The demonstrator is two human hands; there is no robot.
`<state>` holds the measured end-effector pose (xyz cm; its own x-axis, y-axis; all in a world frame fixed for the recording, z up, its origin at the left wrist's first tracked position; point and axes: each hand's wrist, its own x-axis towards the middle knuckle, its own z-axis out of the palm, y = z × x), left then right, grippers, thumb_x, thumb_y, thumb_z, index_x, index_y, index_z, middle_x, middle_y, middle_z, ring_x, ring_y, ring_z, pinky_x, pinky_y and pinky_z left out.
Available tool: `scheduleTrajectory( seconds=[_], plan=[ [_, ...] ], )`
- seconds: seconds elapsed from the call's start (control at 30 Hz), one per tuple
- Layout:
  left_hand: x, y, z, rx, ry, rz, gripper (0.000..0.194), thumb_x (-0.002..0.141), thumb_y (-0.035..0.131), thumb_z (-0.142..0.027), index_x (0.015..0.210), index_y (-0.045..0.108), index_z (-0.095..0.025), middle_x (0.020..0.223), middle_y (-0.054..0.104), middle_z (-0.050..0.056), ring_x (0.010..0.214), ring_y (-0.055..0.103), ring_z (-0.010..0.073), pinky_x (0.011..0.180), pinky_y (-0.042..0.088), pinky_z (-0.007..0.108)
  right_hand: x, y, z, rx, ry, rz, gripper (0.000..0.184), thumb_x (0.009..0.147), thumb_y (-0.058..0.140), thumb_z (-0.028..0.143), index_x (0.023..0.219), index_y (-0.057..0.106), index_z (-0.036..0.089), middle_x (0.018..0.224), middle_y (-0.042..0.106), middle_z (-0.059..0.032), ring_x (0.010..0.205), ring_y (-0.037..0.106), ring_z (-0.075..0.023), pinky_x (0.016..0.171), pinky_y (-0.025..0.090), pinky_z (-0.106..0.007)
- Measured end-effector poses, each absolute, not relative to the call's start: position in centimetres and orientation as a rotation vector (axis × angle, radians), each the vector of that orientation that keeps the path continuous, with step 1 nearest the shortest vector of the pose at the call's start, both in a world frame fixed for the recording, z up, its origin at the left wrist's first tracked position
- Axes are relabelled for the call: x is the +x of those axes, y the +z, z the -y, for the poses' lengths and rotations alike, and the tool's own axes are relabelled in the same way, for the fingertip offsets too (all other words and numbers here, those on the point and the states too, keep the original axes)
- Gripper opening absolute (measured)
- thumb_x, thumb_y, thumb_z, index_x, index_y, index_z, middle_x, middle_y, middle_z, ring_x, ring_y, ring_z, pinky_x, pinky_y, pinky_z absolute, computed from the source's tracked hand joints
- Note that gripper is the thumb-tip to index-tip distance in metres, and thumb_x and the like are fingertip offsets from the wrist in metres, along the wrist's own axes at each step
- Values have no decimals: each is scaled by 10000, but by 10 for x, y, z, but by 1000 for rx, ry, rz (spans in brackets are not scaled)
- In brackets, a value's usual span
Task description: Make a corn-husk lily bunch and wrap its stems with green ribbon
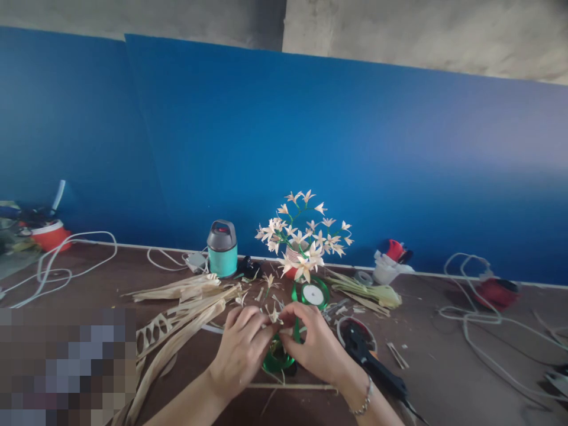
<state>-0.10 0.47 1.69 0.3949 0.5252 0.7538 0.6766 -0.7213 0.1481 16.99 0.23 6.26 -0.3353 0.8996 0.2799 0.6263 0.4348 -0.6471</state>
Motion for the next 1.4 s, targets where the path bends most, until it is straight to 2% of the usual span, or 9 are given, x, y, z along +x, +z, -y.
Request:
scheduleTrajectory(
  seconds=[0.47,0.73,0.83,0.9,0.97,1.1,1.2,1.3,1.4],
  plan=[
    [1,13,-8,-2474,-1260,1123,144,809,546,-170,900,644,-224,771,619,12,809,478,179,761,327,335,168,57,-3,-1215,416,2184,286,656,519,29,880,537,206,851,604,-15,843,528,-189,786,350,-350],
    [1,18,-7,-2581,-1332,1205,178,811,530,-150,912,653,-230,767,636,19,803,505,185,753,347,350,168,59,-2,-1254,530,2064,242,666,533,68,860,557,211,833,601,-11,824,547,-183,804,394,-350],
    [1,19,-11,-2643,-1525,1452,114,783,556,-168,795,663,-206,766,649,28,786,543,188,727,387,341,171,58,-4,-1227,697,1884,283,718,585,201,997,537,212,974,593,-40,933,537,-204,827,423,-348],
    [1,20,-14,-2626,-1756,1681,94,757,575,-198,729,664,-190,747,654,31,756,566,188,701,417,324,172,57,-6,-1170,863,1737,331,780,549,284,1096,501,198,1053,583,-72,978,536,-207,827,446,-340],
    [3,21,-16,-2578,-2013,1914,111,729,595,-243,699,678,-175,719,660,35,721,582,188,671,438,301,172,55,-8,-1136,981,1664,322,809,514,294,1111,507,182,1040,600,-82,953,555,-204,799,468,-335],
    [7,29,-16,-2487,-2379,2306,184,669,652,-310,730,717,-150,730,691,52,738,599,207,675,446,282,166,51,-8,-1173,1035,1711,265,757,542,211,1019,561,177,894,623,-44,815,570,-176,711,492,-307],
    [7,33,-15,-2464,-2522,2376,212,635,689,-323,744,722,-144,740,699,55,772,596,218,713,437,287,163,48,-6,-1161,986,1713,499,734,524,146,1217,419,210,944,588,-39,826,562,-162,723,495,-297],
    [5,34,-15,-2573,-2583,2430,241,623,706,-353,731,713,-138,681,684,41,692,585,187,666,423,270,164,48,-5,-1104,761,1814,720,716,512,86,1351,220,261,1176,486,-90,994,519,-193,829,465,-350],
    [2,33,-16,-2644,-2683,2556,238,587,741,-351,683,697,-138,624,661,20,607,558,142,618,400,243,168,54,-5,-1021,568,1981,647,719,483,45,1304,339,281,1292,402,-96,1150,427,-226,906,423,-373]
  ],
)
